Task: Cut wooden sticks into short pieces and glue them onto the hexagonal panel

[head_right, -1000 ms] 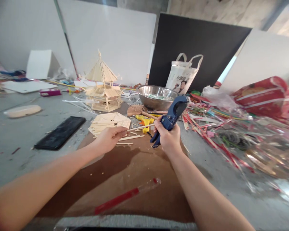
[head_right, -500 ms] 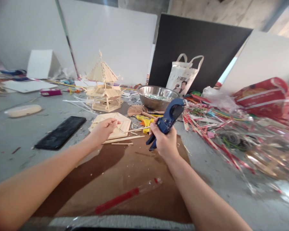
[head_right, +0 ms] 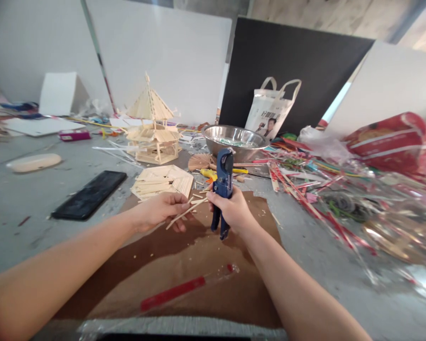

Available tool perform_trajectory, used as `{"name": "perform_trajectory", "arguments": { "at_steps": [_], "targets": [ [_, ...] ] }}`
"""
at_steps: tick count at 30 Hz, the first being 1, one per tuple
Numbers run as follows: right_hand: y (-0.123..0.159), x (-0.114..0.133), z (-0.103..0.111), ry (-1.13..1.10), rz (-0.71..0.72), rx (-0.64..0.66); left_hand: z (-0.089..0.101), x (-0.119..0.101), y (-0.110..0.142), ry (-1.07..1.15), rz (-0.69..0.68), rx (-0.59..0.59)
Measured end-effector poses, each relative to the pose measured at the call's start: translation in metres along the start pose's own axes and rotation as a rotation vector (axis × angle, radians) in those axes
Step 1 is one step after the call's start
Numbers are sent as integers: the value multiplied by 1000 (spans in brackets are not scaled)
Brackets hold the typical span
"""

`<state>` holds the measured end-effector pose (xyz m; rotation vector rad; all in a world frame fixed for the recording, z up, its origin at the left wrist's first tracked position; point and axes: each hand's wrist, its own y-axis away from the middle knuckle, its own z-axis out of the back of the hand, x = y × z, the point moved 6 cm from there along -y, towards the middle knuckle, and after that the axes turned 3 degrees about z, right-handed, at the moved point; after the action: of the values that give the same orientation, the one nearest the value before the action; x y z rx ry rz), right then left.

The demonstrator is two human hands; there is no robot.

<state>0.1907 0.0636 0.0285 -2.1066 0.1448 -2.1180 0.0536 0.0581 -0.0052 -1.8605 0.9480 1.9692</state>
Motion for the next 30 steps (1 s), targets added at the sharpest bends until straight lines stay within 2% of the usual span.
{"name": "perform_trajectory", "arguments": {
  "at_steps": [10, 15, 19, 21, 24, 30],
  "targets": [
    [7, 8, -9, 189, 48, 72, -17, -6, 6, -41, -9, 149],
    [10, 15, -11, 333, 194, 100, -17, -3, 3, -75, -53, 152],
    [12, 18, -14, 428, 314, 147, -9, -5, -5, -61, -212, 23],
    [10, 17, -9, 419, 332, 89, 0, -5, -9, -29, -275, -76],
    [4, 12, 1, 397, 349, -24, 9, -1, -13, -64, -297, -182],
    [1, 8, 3, 440, 367, -13, 9, -4, -11, -338, -363, -246]
  ]
}}
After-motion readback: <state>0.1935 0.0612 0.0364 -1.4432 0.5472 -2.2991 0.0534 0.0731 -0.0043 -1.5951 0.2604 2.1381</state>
